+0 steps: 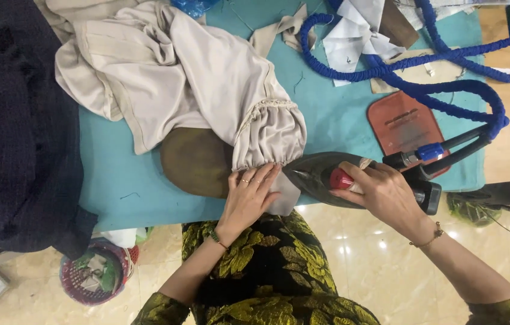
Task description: The person irons a light-colored garment on a small ironing board. They repeatedly smooth the fabric with their hands, use the iron to press the material, and reposition the garment to work on different sections.
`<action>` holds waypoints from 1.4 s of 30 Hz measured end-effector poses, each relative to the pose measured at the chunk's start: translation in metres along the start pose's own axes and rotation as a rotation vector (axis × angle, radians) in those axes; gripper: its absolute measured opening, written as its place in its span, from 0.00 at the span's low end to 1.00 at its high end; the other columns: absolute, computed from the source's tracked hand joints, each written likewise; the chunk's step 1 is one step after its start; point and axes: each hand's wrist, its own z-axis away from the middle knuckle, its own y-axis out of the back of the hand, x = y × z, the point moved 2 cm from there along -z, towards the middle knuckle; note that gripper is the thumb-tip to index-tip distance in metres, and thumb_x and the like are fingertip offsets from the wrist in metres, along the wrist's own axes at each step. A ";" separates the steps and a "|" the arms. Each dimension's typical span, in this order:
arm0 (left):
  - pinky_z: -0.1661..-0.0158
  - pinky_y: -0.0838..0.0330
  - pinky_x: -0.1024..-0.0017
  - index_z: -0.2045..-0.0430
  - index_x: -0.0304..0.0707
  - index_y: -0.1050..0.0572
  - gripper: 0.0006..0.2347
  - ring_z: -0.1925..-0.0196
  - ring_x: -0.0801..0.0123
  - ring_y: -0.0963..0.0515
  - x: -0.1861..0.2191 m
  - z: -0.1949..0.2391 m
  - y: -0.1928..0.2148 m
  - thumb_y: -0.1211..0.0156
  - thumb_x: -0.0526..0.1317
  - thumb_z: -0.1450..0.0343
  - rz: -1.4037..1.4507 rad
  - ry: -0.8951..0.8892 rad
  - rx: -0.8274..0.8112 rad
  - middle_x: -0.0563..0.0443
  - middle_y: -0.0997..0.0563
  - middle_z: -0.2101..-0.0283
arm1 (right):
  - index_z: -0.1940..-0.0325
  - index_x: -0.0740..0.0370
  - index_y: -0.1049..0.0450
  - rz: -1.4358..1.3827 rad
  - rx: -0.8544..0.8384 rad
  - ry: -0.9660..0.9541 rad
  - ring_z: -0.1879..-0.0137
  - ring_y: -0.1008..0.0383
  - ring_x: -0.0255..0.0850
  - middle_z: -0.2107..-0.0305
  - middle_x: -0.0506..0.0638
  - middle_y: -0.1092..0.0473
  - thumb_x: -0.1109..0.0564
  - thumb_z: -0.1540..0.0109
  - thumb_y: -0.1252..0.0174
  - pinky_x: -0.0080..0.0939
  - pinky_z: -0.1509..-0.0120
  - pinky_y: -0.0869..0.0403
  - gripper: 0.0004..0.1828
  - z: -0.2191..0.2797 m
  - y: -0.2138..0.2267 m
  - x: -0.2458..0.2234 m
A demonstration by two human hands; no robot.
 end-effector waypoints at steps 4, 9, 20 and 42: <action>0.43 0.44 0.56 0.37 0.53 0.30 0.18 0.42 0.66 0.27 -0.019 0.011 -0.005 0.49 0.49 0.23 0.322 0.070 0.054 0.58 0.23 0.43 | 0.47 0.51 0.26 -0.012 -0.004 0.058 0.74 0.21 0.49 0.83 0.55 0.26 0.37 0.39 0.40 0.44 0.59 0.26 0.23 -0.009 -0.001 -0.011; 0.44 0.43 0.56 0.47 0.52 0.23 0.12 0.40 0.62 0.28 -0.057 0.006 0.016 0.45 0.45 0.24 0.298 0.191 0.209 0.59 0.20 0.46 | 0.48 0.52 0.26 -0.003 -0.010 0.086 0.74 0.21 0.48 0.81 0.56 0.25 0.37 0.39 0.39 0.44 0.59 0.26 0.24 -0.014 -0.006 -0.019; 0.42 0.43 0.55 0.58 0.59 0.21 0.11 0.37 0.64 0.32 -0.083 -0.007 0.048 0.31 0.48 0.32 0.286 0.312 0.141 0.65 0.23 0.50 | 0.47 0.52 0.26 -0.015 -0.047 0.082 0.75 0.21 0.47 0.81 0.55 0.25 0.36 0.39 0.41 0.43 0.61 0.26 0.24 -0.026 -0.010 -0.041; 0.45 0.35 0.60 0.62 0.41 0.22 0.05 0.52 0.58 0.21 -0.161 0.019 0.109 0.44 0.30 0.22 0.485 0.509 0.467 0.52 0.19 0.58 | 0.47 0.52 0.28 -0.014 -0.070 -0.033 0.75 0.19 0.45 0.81 0.54 0.24 0.35 0.36 0.43 0.42 0.61 0.25 0.23 -0.060 -0.003 -0.100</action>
